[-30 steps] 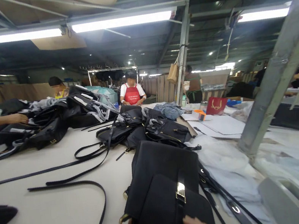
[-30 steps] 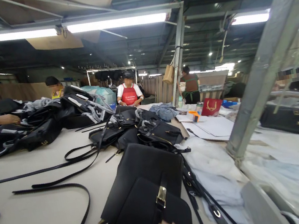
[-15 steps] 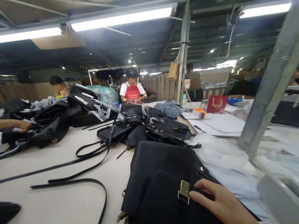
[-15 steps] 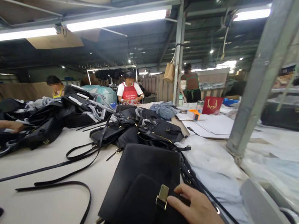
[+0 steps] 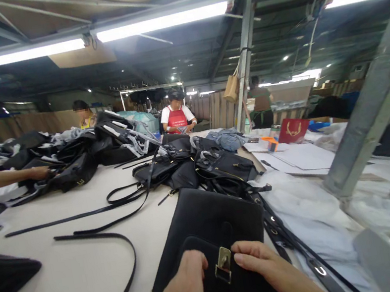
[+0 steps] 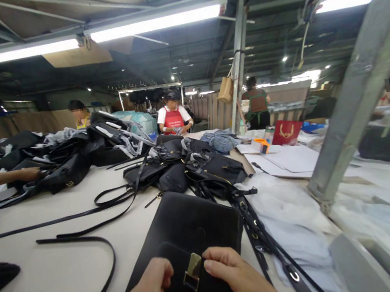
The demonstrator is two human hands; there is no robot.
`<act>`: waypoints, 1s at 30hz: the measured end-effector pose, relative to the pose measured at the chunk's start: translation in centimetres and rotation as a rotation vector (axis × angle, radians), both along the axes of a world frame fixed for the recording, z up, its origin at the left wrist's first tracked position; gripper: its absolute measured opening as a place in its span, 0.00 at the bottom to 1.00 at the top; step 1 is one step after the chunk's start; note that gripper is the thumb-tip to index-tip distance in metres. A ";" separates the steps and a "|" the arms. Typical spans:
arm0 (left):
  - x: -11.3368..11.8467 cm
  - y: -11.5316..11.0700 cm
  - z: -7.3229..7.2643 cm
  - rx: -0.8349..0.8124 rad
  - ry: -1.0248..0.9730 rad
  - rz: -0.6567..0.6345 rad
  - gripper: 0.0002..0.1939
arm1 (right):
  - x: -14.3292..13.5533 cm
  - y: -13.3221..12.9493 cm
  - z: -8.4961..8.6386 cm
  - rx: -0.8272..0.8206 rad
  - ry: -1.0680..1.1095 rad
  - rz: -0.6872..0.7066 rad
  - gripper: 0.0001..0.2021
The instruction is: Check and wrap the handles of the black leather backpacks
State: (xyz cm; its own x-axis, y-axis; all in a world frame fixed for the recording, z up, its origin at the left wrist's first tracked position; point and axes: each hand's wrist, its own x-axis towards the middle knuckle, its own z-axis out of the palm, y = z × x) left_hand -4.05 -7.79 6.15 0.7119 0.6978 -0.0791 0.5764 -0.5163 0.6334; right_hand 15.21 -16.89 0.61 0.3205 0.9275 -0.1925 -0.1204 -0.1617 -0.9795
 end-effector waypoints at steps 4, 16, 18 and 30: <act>4.7 0.6 -0.1 0.162 -0.021 0.043 0.24 | -0.1 -0.2 -0.9 -0.011 -0.065 -0.098 0.15; 6.0 6.2 -2.5 -0.459 0.003 -0.312 0.20 | -0.6 0.8 -1.3 0.012 0.029 0.119 0.11; 6.2 6.8 -3.2 -0.635 0.005 -0.338 0.18 | -0.4 0.7 -1.7 0.000 0.024 0.150 0.11; 6.5 8.5 -3.7 -0.762 0.154 -0.499 0.09 | 0.2 0.3 -2.3 -0.001 -0.004 0.174 0.11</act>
